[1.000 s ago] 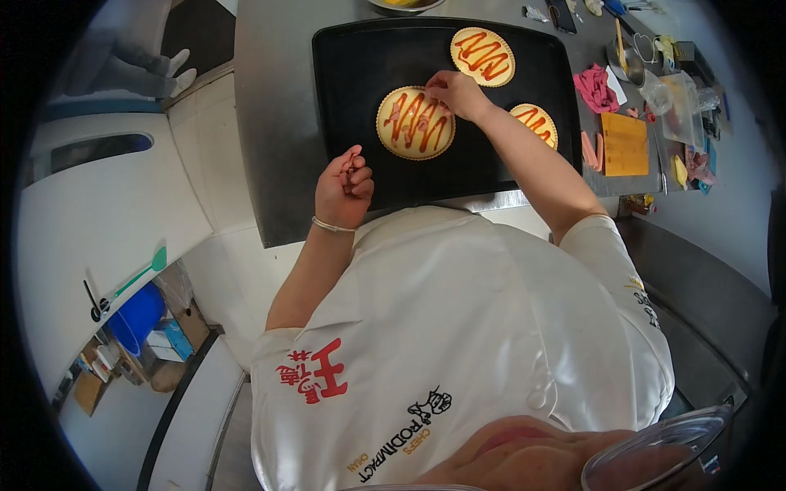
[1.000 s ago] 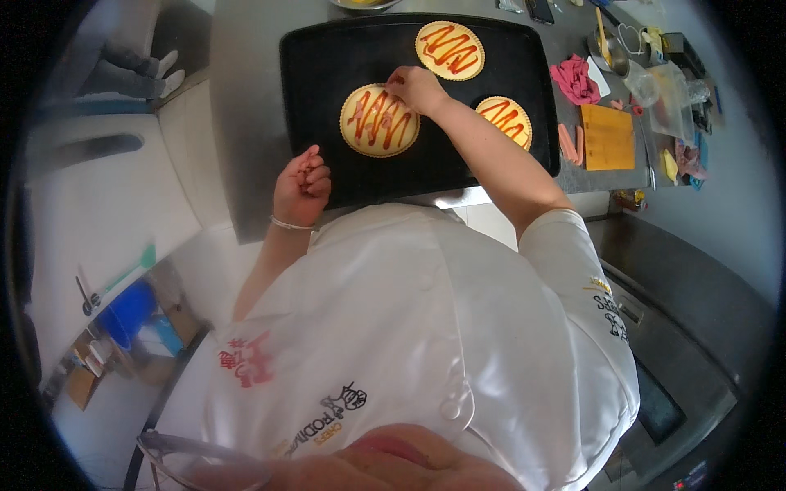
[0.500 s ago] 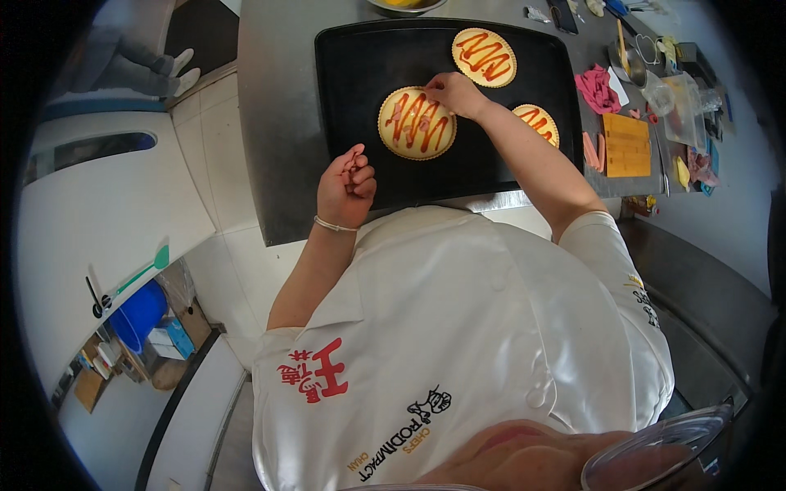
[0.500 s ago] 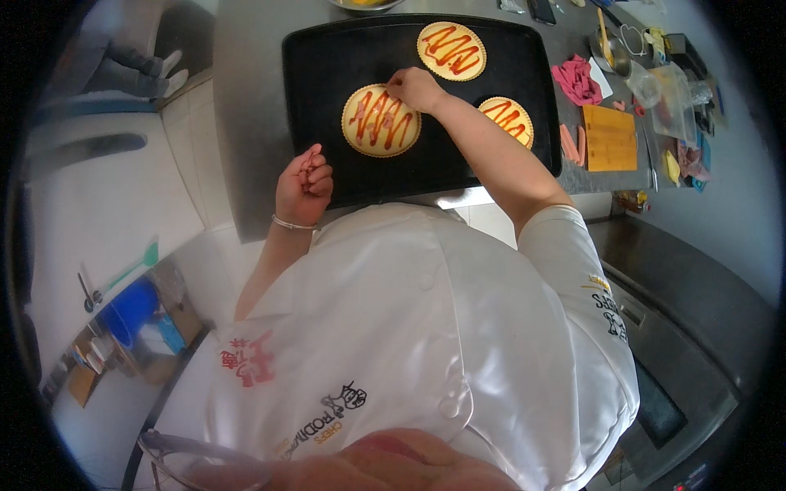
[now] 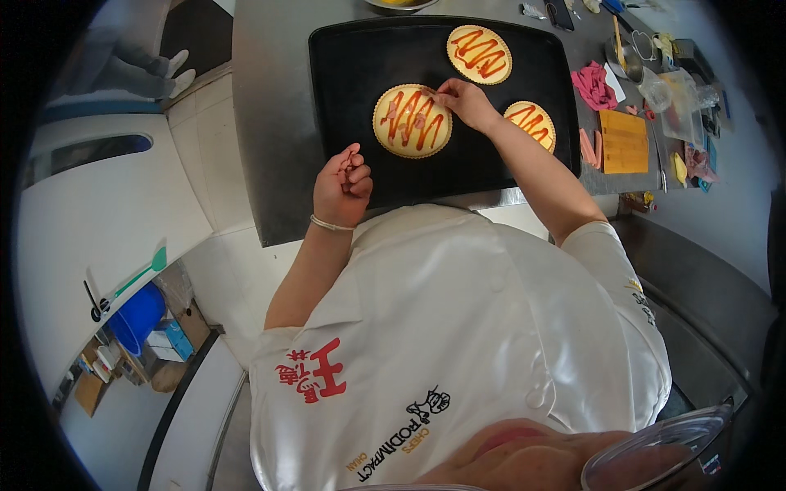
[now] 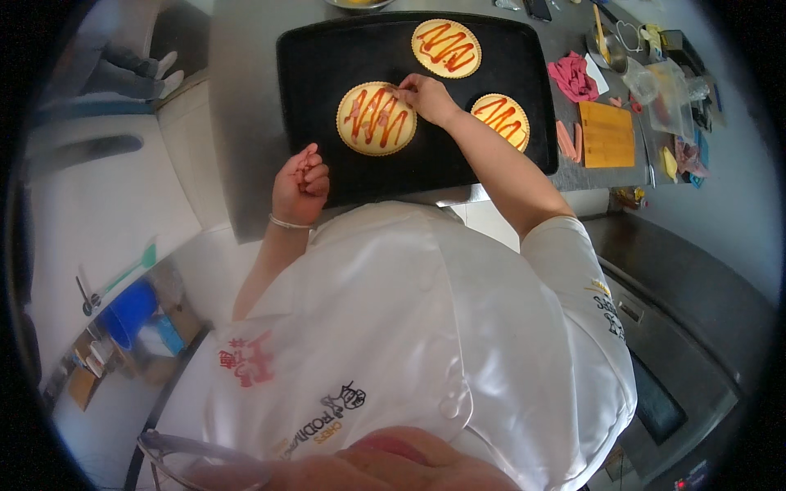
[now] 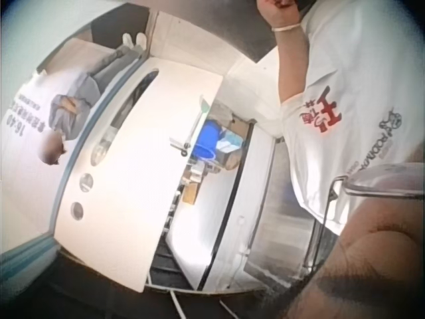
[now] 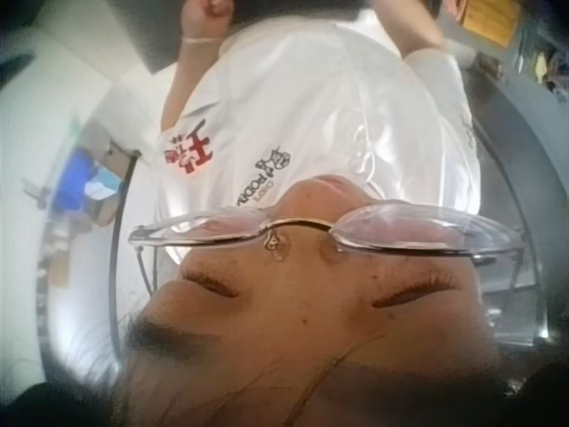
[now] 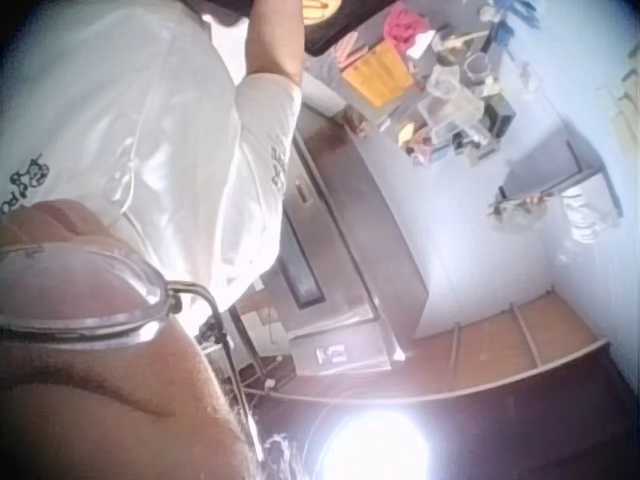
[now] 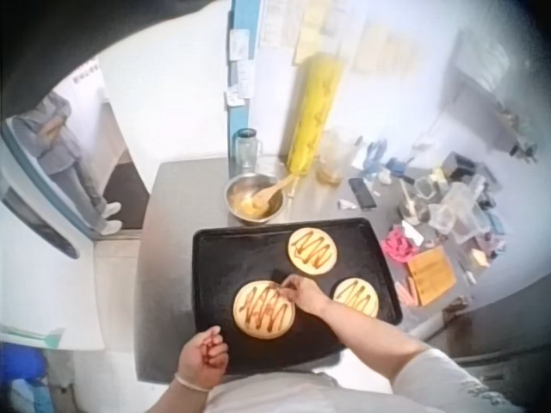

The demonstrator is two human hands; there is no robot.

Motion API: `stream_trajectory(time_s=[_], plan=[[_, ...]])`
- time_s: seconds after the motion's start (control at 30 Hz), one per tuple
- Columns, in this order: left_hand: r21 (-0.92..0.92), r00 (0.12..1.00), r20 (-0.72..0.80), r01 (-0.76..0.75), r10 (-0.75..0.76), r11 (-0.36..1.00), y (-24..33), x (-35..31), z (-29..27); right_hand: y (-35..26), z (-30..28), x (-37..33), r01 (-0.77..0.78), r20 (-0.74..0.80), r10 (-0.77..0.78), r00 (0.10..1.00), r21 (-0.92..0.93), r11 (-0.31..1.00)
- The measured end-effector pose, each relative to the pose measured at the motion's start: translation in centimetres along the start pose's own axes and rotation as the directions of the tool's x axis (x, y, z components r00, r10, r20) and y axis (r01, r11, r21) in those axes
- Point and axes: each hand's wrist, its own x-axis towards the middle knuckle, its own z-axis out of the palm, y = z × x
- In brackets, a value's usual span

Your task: The person slices sausages on a cutting board and arranges the pieces on three pizza bases that already have sauce. They then sprinkle corn kernels from a can onto the pizzas.

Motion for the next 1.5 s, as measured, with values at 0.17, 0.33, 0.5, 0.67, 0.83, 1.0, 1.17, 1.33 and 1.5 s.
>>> stream_trajectory(time_s=[0.17,0.33,0.5,0.67,0.83,1.0,1.17,1.33,1.5], plan=[[0.056,0.999,-0.035,0.01,-0.008,0.998,-0.3,-0.2,1.6,2.5,0.0,-0.1,-0.103,0.017,0.103,0.995,0.26,0.96],[0.027,1.0,-0.012,-0.021,0.021,0.999,0.3,-0.5,0.6,0.2,-2.7,-5.3,-0.395,0.38,0.114,0.918,0.843,0.365],[0.037,1.0,-0.018,-0.006,0.007,0.999,0.1,0.1,0.4,-3.0,-1.7,-8.0,-0.48,0.372,0.306,0.876,0.735,0.479],[0.003,0.998,0.053,0.029,-0.029,1.0,0.2,0.4,0.1,-1.2,1.6,-6.9,-0.291,0.243,0.189,0.952,0.515,0.806],[0.006,1.0,0.024,0.016,-0.016,1.0,0.2,0.3,-0.1,0.1,3.0,-7.3,-0.042,-0.037,0.047,0.998,0.124,0.991],[-0.001,0.999,0.024,0.025,-0.025,1.0,0.2,0.3,0.0,0.8,2.2,-6.2,0.001,-0.05,0.021,0.999,0.4,0.917],[0.012,0.999,0.027,0.019,-0.02,1.0,0.1,0.4,0.1,-0.7,4.4,-6.8,0.108,-0.014,-0.107,0.994,0.147,0.983],[-0.002,1.0,0.017,0.022,-0.022,1.0,0.1,0.6,-0.1,-1.5,3.9,-6.3,0.184,-0.205,-0.207,0.957,-0.124,0.975],[-0.01,0.999,-0.026,0.029,-0.029,1.0,0.3,0.5,-0.2,0.0,2.2,-3.8,0.165,-0.081,-0.164,0.983,-0.003,0.986]])
